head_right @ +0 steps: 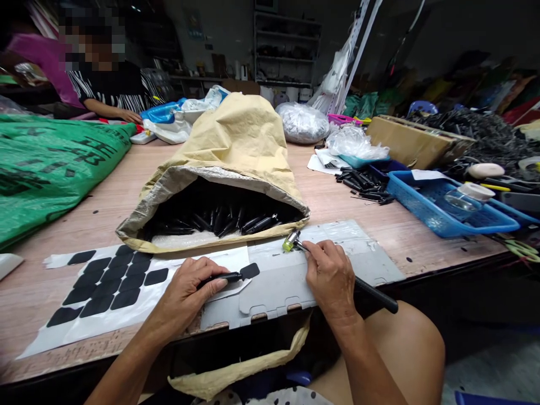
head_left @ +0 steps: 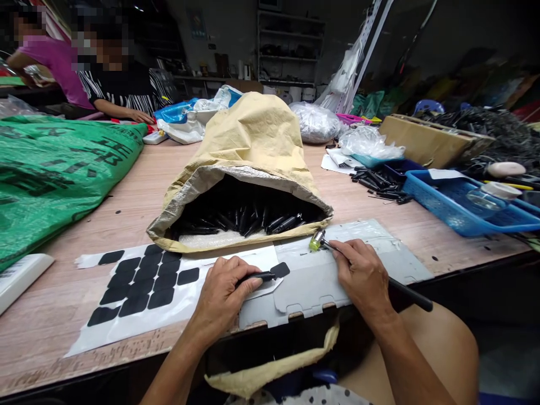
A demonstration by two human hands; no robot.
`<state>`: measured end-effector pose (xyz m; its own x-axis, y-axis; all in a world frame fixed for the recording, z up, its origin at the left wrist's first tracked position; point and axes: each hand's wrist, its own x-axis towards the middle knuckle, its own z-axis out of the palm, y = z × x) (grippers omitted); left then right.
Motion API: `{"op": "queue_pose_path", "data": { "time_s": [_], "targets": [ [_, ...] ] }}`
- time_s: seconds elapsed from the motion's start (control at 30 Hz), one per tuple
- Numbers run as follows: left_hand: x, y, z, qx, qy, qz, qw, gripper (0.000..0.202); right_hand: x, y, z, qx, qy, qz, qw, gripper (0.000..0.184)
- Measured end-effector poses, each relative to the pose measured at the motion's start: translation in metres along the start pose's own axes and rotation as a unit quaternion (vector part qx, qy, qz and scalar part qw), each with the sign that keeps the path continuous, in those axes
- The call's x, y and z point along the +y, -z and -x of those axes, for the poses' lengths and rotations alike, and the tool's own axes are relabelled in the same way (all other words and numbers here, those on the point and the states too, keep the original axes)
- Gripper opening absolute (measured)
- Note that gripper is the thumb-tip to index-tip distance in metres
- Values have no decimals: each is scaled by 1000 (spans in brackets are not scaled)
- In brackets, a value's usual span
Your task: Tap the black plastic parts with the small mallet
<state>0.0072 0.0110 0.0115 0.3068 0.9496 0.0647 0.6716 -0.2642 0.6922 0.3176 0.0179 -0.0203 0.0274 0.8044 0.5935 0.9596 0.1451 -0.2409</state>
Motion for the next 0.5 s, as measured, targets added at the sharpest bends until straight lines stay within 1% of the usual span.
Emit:
{"op": "queue_pose_path", "data": {
  "time_s": [0.3,0.43,0.5],
  "targets": [
    [3,-2,1,6,19,-5,1000,17,-3,0,2,2,-14,-11,1000,26],
    [2,-1,-1,15,20,-16,1000,15,-3,-1,2,6,-18,-7,1000,26],
    [5,0,1,26,12,-28,999,15,-3,-1,2,9,-18,-7,1000,26]
  ]
}}
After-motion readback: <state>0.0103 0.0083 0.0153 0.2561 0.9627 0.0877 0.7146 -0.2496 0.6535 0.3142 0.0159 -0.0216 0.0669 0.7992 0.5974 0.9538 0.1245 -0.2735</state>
